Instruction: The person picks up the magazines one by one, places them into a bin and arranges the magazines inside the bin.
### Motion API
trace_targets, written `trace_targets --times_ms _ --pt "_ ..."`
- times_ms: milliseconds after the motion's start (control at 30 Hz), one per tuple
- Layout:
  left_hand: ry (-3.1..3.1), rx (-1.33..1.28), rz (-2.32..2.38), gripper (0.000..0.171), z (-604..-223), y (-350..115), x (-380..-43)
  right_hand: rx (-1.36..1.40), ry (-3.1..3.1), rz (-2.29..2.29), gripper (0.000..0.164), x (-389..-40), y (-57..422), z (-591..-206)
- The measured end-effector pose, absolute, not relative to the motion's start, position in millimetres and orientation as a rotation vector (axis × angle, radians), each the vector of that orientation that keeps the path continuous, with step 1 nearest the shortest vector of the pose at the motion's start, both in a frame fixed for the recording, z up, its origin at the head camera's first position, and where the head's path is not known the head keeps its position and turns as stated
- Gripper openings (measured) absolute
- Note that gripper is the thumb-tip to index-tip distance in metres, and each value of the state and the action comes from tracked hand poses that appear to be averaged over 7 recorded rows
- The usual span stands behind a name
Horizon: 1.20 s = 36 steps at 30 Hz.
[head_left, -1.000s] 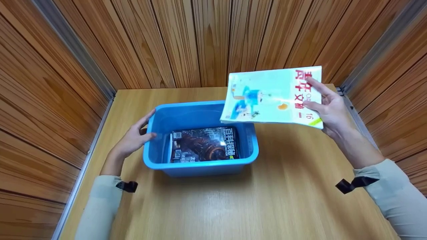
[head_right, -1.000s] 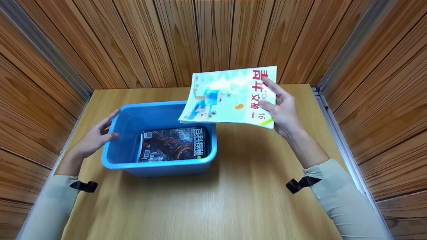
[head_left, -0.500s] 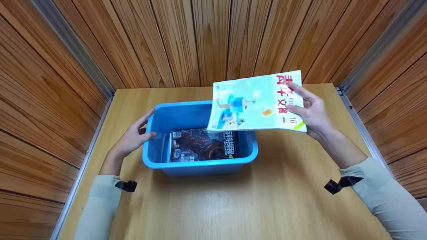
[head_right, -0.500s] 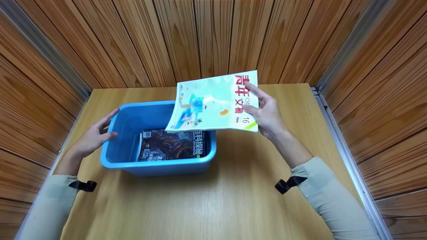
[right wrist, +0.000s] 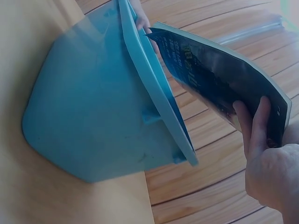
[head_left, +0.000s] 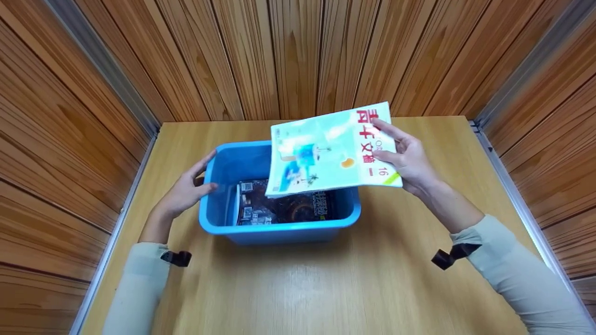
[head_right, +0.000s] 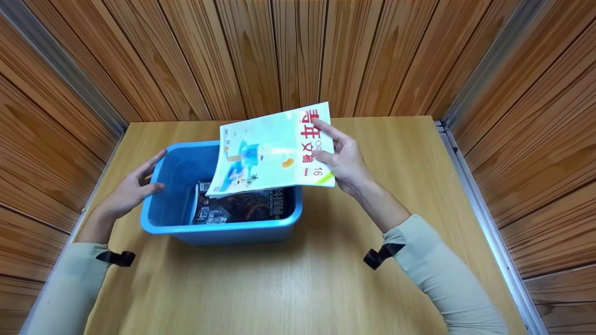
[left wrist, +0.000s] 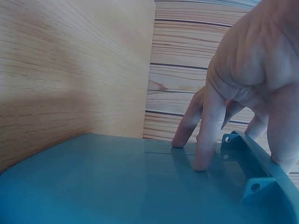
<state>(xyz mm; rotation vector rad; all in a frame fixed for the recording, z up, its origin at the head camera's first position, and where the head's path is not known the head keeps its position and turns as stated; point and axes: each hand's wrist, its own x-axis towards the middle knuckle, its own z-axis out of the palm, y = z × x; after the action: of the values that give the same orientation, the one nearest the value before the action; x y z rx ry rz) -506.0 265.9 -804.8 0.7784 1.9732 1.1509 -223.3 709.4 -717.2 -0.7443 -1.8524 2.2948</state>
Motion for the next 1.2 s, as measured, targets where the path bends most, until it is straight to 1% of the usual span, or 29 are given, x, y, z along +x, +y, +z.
trace_targets --times_ms 267,467,767,1200 --pt "1.964 0.769 1.154 0.085 -807.2 265.6 -507.7 -0.725 -1.88 2.316 0.069 -238.6 691.5 -719.9" --pt "1.963 0.755 1.153 0.088 -807.8 265.7 -505.9 -0.747 -1.903 2.327 0.069 -250.9 678.3 -723.6" --pt "1.964 0.758 1.141 0.087 -808.9 264.4 -509.1 -0.731 -1.923 2.363 0.068 -268.2 658.5 -727.0" --pt "1.95 0.795 1.155 0.085 -808.9 263.2 -510.2 -0.826 -1.998 2.407 0.069 -280.1 631.3 -730.2"
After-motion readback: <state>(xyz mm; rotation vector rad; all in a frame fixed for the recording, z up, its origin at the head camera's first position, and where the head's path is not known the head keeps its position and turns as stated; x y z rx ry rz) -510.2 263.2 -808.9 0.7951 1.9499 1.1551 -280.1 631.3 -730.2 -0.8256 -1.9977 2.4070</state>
